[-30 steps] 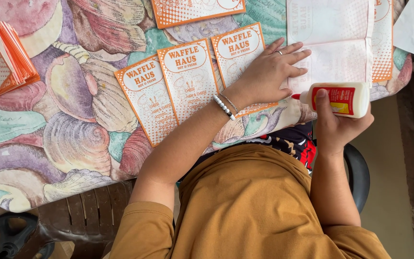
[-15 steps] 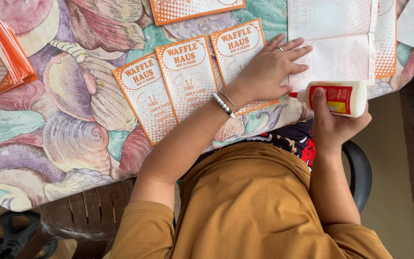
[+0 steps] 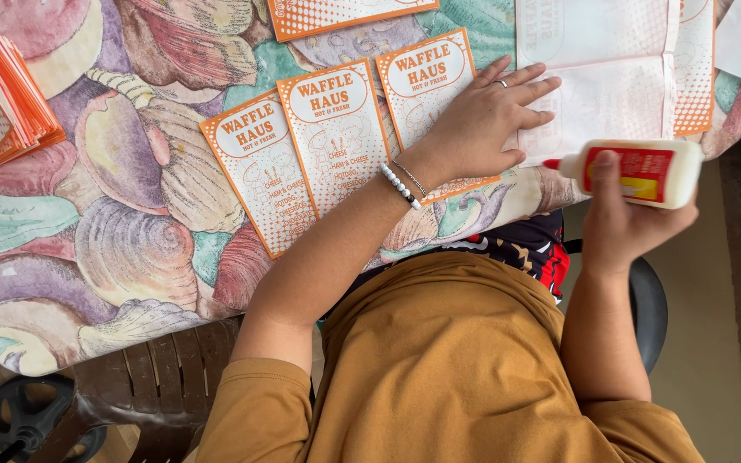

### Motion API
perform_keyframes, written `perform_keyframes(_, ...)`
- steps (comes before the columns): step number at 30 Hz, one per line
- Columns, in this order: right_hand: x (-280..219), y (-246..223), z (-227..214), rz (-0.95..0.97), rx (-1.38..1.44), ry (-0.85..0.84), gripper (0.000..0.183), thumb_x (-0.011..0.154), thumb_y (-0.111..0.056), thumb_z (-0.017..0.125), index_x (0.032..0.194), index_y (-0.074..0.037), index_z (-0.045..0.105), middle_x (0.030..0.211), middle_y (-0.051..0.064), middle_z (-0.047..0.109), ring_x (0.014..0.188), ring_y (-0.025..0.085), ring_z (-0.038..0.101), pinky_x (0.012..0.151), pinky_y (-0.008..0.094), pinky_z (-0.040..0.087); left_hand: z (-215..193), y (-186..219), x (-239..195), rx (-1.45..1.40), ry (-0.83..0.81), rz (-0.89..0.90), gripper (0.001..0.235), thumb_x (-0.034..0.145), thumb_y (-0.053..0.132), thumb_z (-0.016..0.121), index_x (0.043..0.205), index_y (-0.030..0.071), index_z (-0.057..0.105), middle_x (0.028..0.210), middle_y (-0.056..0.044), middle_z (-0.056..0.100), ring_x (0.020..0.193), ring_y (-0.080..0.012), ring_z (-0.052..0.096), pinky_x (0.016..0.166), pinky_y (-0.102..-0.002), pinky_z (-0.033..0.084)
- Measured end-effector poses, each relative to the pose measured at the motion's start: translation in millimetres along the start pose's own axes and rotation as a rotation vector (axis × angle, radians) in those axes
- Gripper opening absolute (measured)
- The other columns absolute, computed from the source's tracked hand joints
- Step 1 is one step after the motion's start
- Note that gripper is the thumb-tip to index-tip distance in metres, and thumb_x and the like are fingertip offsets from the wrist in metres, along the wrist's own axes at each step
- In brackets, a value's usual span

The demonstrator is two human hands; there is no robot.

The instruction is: Assembling paper bags by applying liquid glue to the edges and folding them to seal the bottom.

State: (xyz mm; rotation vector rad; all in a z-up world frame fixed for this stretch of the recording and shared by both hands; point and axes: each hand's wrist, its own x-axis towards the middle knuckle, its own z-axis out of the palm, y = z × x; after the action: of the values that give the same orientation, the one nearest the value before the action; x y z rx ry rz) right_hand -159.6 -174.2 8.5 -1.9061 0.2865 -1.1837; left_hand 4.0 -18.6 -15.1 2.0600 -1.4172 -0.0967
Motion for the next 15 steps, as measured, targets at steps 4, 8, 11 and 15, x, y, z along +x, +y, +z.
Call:
perform_keyframes(4,-9,-8,9,0.142,0.023,-0.055,0.038,0.094,-0.002,0.094,0.092,0.006,0.058,0.088,0.012,0.063,0.083,0.018,0.059,0.068,0.038,0.056,-4,2,0,-0.008,-0.01,-0.004,0.05,0.078,0.025,0.084,0.127,0.017,0.076,0.153,-0.009,0.048,0.147,-0.0302,0.035,0.123,-0.058,0.018)
perform_keyframes(8,2,0,1,0.074,-0.003,-0.032,0.036,0.096,0.002,0.094,0.099,0.01,0.058,0.092,0.016,0.063,0.085,0.022,0.059,0.07,0.04,0.057,-1,0,0,-0.007,0.007,0.009,0.05,0.078,0.025,0.083,0.127,0.017,0.076,0.152,-0.009,0.048,0.146,-0.03,0.035,0.122,-0.058,0.019)
perform_keyframes(11,12,11,-11,-0.01,-0.057,-0.015,0.034,0.097,0.008,0.092,0.1,0.012,0.058,0.093,0.019,0.064,0.084,0.024,0.06,0.069,0.043,0.058,3,-2,0,-0.008,0.01,0.01,0.049,0.078,0.024,0.083,0.125,0.017,0.077,0.152,-0.009,0.048,0.146,-0.0309,0.035,0.122,-0.059,0.019)
perform_keyframes(15,9,18,-13,-0.019,0.016,-0.028,0.034,0.1,0.01,0.088,0.114,0.016,0.057,0.103,0.025,0.064,0.093,0.032,0.065,0.079,0.048,0.064,2,-2,-1,-0.017,0.013,0.009,0.048,0.078,0.023,0.082,0.125,0.016,0.077,0.152,-0.008,0.049,0.146,-0.0307,0.035,0.122,-0.059,0.018)
